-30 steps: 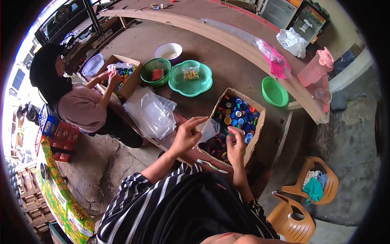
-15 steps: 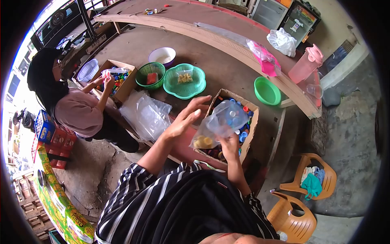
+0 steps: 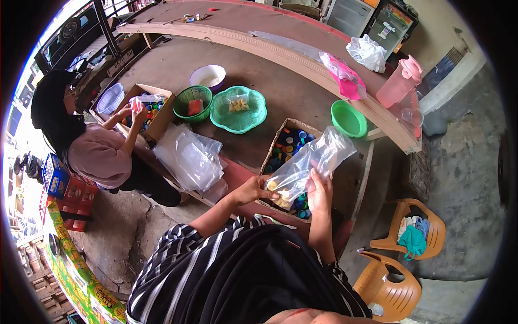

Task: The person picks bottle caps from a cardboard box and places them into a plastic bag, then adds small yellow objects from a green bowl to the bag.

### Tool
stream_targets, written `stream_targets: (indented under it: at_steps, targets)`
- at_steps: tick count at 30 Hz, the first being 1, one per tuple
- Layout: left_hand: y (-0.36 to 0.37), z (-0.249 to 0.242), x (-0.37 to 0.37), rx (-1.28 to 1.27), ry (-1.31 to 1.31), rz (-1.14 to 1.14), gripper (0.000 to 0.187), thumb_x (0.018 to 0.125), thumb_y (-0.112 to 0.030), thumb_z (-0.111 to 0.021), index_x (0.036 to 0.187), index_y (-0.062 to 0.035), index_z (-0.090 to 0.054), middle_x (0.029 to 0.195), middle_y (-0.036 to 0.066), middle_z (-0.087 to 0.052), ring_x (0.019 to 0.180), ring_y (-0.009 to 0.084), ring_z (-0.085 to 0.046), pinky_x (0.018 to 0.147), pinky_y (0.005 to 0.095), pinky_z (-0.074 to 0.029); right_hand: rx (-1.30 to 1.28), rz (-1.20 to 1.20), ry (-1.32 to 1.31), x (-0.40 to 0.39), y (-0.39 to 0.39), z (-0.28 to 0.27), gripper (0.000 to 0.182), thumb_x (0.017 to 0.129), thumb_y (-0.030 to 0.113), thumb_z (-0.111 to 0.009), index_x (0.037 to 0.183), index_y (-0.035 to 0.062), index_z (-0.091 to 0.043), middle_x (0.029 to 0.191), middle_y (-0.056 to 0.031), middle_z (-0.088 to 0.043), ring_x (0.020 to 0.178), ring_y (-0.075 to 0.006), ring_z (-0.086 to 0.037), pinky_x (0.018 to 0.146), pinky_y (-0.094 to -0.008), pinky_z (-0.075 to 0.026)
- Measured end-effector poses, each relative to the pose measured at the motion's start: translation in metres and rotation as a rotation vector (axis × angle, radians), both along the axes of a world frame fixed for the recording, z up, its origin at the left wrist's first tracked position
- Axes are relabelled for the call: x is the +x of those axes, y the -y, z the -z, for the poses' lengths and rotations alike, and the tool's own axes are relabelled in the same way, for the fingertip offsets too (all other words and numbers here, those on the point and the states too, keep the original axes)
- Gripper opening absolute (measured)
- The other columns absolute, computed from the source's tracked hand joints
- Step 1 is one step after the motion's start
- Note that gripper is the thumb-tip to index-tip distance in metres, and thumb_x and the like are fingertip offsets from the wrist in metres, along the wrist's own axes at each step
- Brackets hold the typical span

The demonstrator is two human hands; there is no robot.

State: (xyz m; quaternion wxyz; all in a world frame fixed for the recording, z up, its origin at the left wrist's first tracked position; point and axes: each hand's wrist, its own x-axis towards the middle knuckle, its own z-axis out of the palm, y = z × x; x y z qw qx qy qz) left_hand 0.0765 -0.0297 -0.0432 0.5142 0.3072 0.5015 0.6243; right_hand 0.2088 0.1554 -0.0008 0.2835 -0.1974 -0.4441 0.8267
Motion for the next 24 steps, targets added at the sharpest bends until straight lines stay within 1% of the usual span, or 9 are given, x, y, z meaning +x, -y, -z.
stream_targets:
  at_steps: [2,5,8,11,13,16,19,20,24]
  targets:
    - [0.004,0.016,-0.005,-0.038,-0.071,0.030,0.047,0.089,-0.017,-0.077,0.129,0.0017,-0.060,0.110,0.003,-0.071,0.098,0.0111,-0.064,0.092,0.0285,-0.050,0.032,0.004,0.042,0.009,-0.006,0.010,0.033,0.096,0.009,-0.065,0.127,0.0000,-0.060,0.094,0.0029,-0.060,0.082,-0.0058,-0.057,0.075,-0.0268,-0.053]
    - [0.008,0.021,-0.005,-0.080,0.081,0.067,0.053,0.089,-0.022,-0.077,0.132,0.0005,-0.057,0.115,0.005,-0.069,0.105,0.0149,-0.064,0.095,0.0317,-0.050,0.048,-0.003,0.064,0.018,-0.009,0.024,0.033,0.097,0.010,-0.064,0.128,0.0014,-0.060,0.095,0.0026,-0.061,0.083,-0.0066,-0.058,0.074,-0.0276,-0.055]
    - [0.012,0.036,0.003,-0.009,0.385,-0.065,0.057,0.091,-0.024,-0.075,0.138,-0.0011,-0.051,0.123,0.008,-0.066,0.115,0.0202,-0.063,0.100,0.0366,-0.049,0.023,0.041,0.093,0.023,-0.007,0.031,0.032,0.097,0.010,-0.064,0.128,0.0032,-0.061,0.098,0.0018,-0.062,0.085,-0.0075,-0.060,0.075,-0.0283,-0.055]
    - [0.014,0.034,0.012,0.186,0.515,-0.063,0.049,0.094,-0.019,-0.070,0.137,-0.0037,-0.051,0.126,0.008,-0.064,0.118,0.0206,-0.061,0.103,0.0383,-0.048,0.003,0.071,0.080,0.027,-0.012,0.040,0.031,0.097,0.010,-0.064,0.127,0.0045,-0.062,0.104,0.0003,-0.063,0.088,-0.0084,-0.060,0.077,-0.0293,-0.056]
    - [0.014,0.039,0.013,0.155,0.503,-0.102,0.047,0.095,-0.018,-0.067,0.137,-0.0024,-0.051,0.128,0.009,-0.063,0.119,0.0229,-0.062,0.106,0.0398,-0.046,-0.007,0.067,0.086,0.029,-0.013,0.041,0.032,0.096,0.010,-0.064,0.128,0.0049,-0.061,0.109,-0.0013,-0.064,0.090,-0.0094,-0.061,0.079,-0.0306,-0.056]
    - [0.013,0.057,0.010,0.095,0.520,-0.164,0.048,0.096,-0.019,-0.066,0.139,-0.0029,-0.050,0.131,0.010,-0.062,0.120,0.0239,-0.061,0.106,0.0417,-0.047,-0.023,0.131,0.124,0.028,-0.006,0.040,0.037,0.096,0.009,-0.064,0.132,0.0071,-0.058,0.115,-0.0047,-0.063,0.094,-0.0128,-0.062,0.086,-0.0325,-0.053]
    - [0.015,0.056,0.012,0.173,0.609,-0.180,0.043,0.100,-0.019,-0.060,0.140,-0.0052,-0.049,0.133,0.007,-0.061,0.119,0.0210,-0.061,0.105,0.0386,-0.048,-0.054,0.118,0.074,0.028,-0.009,0.049,0.038,0.095,0.006,-0.062,0.133,0.0084,-0.057,0.123,-0.0075,-0.062,0.101,-0.0176,-0.065,0.091,-0.0354,-0.053]
    - [0.016,0.053,0.014,0.184,0.626,-0.185,0.042,0.101,-0.020,-0.059,0.140,-0.0058,-0.050,0.132,0.007,-0.061,0.118,0.0210,-0.062,0.103,0.0389,-0.049,-0.096,0.059,0.097,0.031,-0.012,0.051,0.035,0.096,0.006,-0.062,0.130,0.0047,-0.058,0.124,-0.0087,-0.062,0.106,-0.0220,-0.065,0.093,-0.0372,-0.054]
    - [0.017,0.058,0.016,0.199,0.694,-0.224,0.037,0.103,-0.025,-0.055,0.135,-0.0071,-0.053,0.126,0.005,-0.064,0.114,0.0207,-0.063,0.098,0.0397,-0.053,-0.079,0.052,0.078,0.032,-0.008,0.047,0.036,0.096,0.007,-0.062,0.131,0.0030,-0.056,0.123,-0.0118,-0.063,0.108,-0.0250,-0.065,0.094,-0.0387,-0.054]
